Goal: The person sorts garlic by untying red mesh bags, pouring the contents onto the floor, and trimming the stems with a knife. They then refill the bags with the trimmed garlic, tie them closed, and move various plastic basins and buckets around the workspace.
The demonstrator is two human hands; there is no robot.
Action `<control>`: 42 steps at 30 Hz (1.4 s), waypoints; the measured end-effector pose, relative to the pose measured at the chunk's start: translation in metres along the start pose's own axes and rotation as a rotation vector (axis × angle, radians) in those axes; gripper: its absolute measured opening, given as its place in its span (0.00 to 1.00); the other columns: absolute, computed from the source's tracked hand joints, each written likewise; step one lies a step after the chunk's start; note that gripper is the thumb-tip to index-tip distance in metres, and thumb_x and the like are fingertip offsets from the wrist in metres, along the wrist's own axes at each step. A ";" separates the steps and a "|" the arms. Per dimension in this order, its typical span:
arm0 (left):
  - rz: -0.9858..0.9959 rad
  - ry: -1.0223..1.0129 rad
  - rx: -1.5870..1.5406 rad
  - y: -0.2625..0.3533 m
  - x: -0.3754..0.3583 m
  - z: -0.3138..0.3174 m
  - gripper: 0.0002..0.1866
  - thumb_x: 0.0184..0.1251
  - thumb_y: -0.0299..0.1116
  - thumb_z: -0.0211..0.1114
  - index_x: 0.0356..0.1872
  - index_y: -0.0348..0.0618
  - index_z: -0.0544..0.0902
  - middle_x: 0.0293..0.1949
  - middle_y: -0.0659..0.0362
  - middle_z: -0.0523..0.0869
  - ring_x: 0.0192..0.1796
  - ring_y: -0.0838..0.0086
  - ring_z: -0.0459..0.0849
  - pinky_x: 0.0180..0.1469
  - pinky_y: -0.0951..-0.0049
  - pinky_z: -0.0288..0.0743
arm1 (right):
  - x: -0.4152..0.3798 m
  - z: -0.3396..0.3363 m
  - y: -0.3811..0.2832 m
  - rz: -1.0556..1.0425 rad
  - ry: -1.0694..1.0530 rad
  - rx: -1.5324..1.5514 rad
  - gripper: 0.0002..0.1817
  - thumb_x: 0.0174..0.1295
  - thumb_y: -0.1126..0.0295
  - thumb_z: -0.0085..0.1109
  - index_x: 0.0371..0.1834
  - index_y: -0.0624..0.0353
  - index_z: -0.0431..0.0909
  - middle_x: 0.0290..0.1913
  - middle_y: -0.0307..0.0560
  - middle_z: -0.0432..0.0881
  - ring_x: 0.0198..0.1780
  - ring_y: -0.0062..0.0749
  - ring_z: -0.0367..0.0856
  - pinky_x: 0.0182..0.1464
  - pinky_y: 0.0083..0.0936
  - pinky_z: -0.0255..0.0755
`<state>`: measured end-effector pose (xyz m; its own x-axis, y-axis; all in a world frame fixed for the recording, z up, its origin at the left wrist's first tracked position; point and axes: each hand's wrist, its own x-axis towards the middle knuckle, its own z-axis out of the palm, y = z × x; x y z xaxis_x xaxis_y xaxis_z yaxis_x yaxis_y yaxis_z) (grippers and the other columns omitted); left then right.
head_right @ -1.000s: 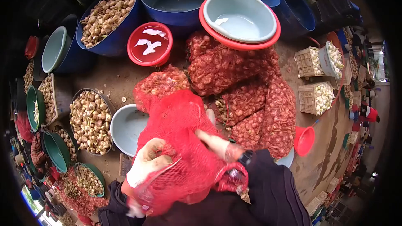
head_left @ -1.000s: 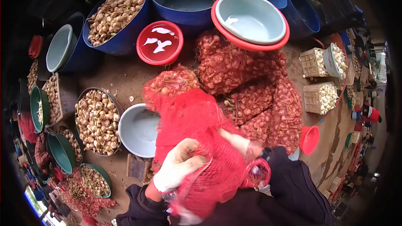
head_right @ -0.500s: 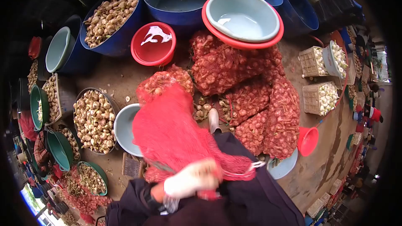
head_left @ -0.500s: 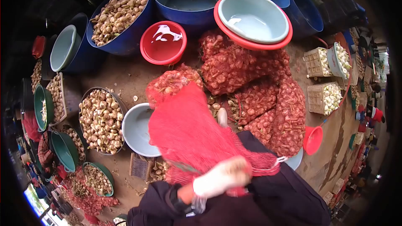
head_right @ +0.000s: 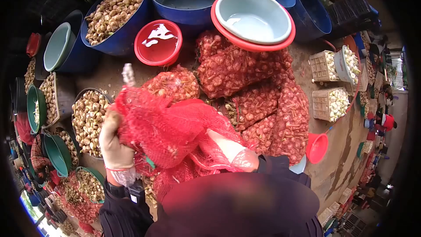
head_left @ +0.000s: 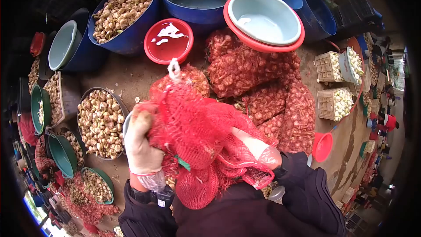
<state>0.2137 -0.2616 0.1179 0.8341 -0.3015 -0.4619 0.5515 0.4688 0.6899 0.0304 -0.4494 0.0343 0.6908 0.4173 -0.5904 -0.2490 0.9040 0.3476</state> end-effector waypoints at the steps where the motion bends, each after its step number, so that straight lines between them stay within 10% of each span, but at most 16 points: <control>1: -0.057 -0.012 0.006 -0.011 0.003 -0.010 0.14 0.62 0.27 0.57 0.49 0.37 0.73 0.32 0.64 0.77 0.37 0.80 0.77 0.39 0.78 0.74 | -0.008 0.002 0.000 0.000 -0.001 -0.001 0.27 0.74 0.66 0.40 0.74 0.57 0.51 0.72 0.50 0.58 0.69 0.37 0.63 0.71 0.34 0.59; 6: -0.324 -0.073 0.079 -0.033 -0.009 -0.009 0.08 0.65 0.29 0.58 0.43 0.42 0.74 0.25 0.68 0.72 0.27 0.85 0.72 0.30 0.84 0.67 | -0.028 0.017 -0.001 -0.148 0.111 -0.671 0.24 0.73 0.68 0.43 0.71 0.59 0.57 0.68 0.52 0.64 0.67 0.37 0.65 0.69 0.35 0.61; 8: -0.284 -0.333 0.397 -0.057 -0.021 -0.016 0.10 0.67 0.34 0.59 0.46 0.43 0.75 0.29 0.66 0.75 0.33 0.83 0.76 0.35 0.82 0.70 | -0.030 0.016 0.001 -0.171 0.130 -0.740 0.24 0.72 0.68 0.43 0.71 0.59 0.57 0.68 0.52 0.64 0.67 0.37 0.65 0.69 0.35 0.61; 12: -0.639 -0.498 0.066 -0.108 -0.050 -0.007 0.15 0.68 0.31 0.60 0.52 0.40 0.72 0.44 0.60 0.79 0.48 0.79 0.76 0.53 0.76 0.71 | -0.018 0.017 0.010 -0.219 0.155 -0.840 0.24 0.72 0.68 0.44 0.70 0.59 0.58 0.68 0.52 0.65 0.67 0.37 0.65 0.69 0.35 0.62; 16: -0.849 -0.487 -0.139 -0.089 -0.055 0.018 0.12 0.67 0.30 0.61 0.47 0.39 0.72 0.32 0.60 0.78 0.30 0.80 0.78 0.41 0.76 0.75 | 0.002 0.013 0.013 -0.250 0.199 -0.905 0.24 0.72 0.68 0.44 0.70 0.60 0.58 0.67 0.53 0.65 0.67 0.38 0.65 0.69 0.35 0.62; 20: -0.822 -0.977 0.101 -0.046 -0.068 0.052 0.10 0.65 0.29 0.60 0.46 0.40 0.75 0.35 0.62 0.79 0.35 0.79 0.81 0.37 0.76 0.75 | 0.040 0.002 0.008 -0.268 0.250 -0.920 0.24 0.72 0.69 0.44 0.70 0.60 0.58 0.67 0.53 0.66 0.66 0.38 0.66 0.69 0.35 0.62; 22: -0.353 -1.245 0.163 -0.039 -0.083 0.063 0.09 0.64 0.28 0.60 0.44 0.39 0.76 0.34 0.59 0.79 0.41 0.77 0.81 0.42 0.73 0.74 | 0.064 -0.010 0.001 -0.285 0.273 -0.892 0.24 0.72 0.69 0.44 0.70 0.60 0.59 0.67 0.53 0.66 0.66 0.38 0.66 0.69 0.35 0.62; 24: -0.497 -1.310 0.317 -0.016 -0.069 0.052 0.13 0.61 0.27 0.62 0.46 0.37 0.76 0.35 0.55 0.80 0.44 0.70 0.81 0.48 0.70 0.74 | 0.089 -0.024 -0.007 -0.301 0.287 -0.843 0.24 0.71 0.69 0.44 0.70 0.60 0.59 0.67 0.53 0.66 0.66 0.38 0.66 0.69 0.34 0.62; 28: 0.519 -0.476 1.332 -0.028 -0.036 -0.005 0.28 0.50 0.33 0.71 0.54 0.37 0.74 0.47 0.44 0.78 0.53 0.52 0.76 0.57 0.59 0.70 | 0.138 -0.059 -0.029 -0.323 0.270 -0.697 0.24 0.71 0.69 0.45 0.69 0.60 0.59 0.66 0.54 0.67 0.66 0.38 0.66 0.69 0.34 0.62; 31: 0.506 -0.215 1.483 -0.080 -0.012 -0.071 0.46 0.43 0.40 0.76 0.66 0.39 0.62 0.59 0.39 0.70 0.61 0.46 0.70 0.63 0.57 0.66 | 0.159 -0.065 -0.036 -0.323 0.233 -0.623 0.24 0.71 0.70 0.45 0.69 0.60 0.60 0.66 0.54 0.67 0.66 0.38 0.66 0.69 0.34 0.62; 33: -0.057 -0.093 1.302 -0.122 -0.007 -0.104 0.59 0.37 0.46 0.78 0.71 0.38 0.51 0.67 0.35 0.57 0.67 0.40 0.62 0.67 0.54 0.63 | 0.158 -0.038 -0.026 -0.246 0.107 -1.829 0.26 0.70 0.66 0.47 0.69 0.61 0.59 0.65 0.53 0.69 0.65 0.38 0.67 0.68 0.34 0.63; 34: -0.143 -0.067 1.277 -0.135 -0.006 -0.105 0.63 0.37 0.44 0.78 0.73 0.38 0.46 0.67 0.36 0.62 0.69 0.44 0.63 0.69 0.59 0.62 | 0.150 -0.021 -0.016 -0.254 0.100 -1.832 0.26 0.70 0.66 0.47 0.69 0.61 0.59 0.65 0.53 0.69 0.65 0.38 0.67 0.68 0.34 0.63; 36: -0.120 -0.006 0.981 -0.141 -0.004 -0.097 0.58 0.38 0.36 0.78 0.72 0.37 0.50 0.62 0.39 0.71 0.65 0.53 0.71 0.67 0.66 0.63 | 0.124 0.006 0.008 -0.610 0.085 -2.349 0.27 0.67 0.62 0.54 0.65 0.66 0.64 0.63 0.56 0.71 0.66 0.36 0.68 0.67 0.33 0.63; 40: 0.199 -0.035 1.081 -0.094 0.013 -0.098 0.22 0.52 0.28 0.65 0.50 0.36 0.77 0.45 0.51 0.83 0.48 0.65 0.82 0.54 0.70 0.74 | 0.096 0.049 0.020 -0.501 0.111 -1.814 0.24 0.69 0.65 0.50 0.65 0.65 0.66 0.66 0.56 0.69 0.68 0.39 0.66 0.70 0.33 0.58; 42: 0.159 0.153 0.933 -0.050 0.038 -0.101 0.12 0.57 0.25 0.58 0.43 0.35 0.80 0.39 0.53 0.84 0.39 0.67 0.82 0.46 0.70 0.76 | 0.071 0.062 0.032 -0.791 0.045 -2.091 0.21 0.62 0.72 0.50 0.60 0.64 0.69 0.59 0.59 0.73 0.63 0.51 0.70 0.66 0.35 0.64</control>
<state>0.2169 -0.2130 0.0095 0.9261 -0.1485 -0.3468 0.2718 -0.3751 0.8862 0.1136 -0.3964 0.0485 0.9798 0.0055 -0.1999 -0.1825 -0.3845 -0.9049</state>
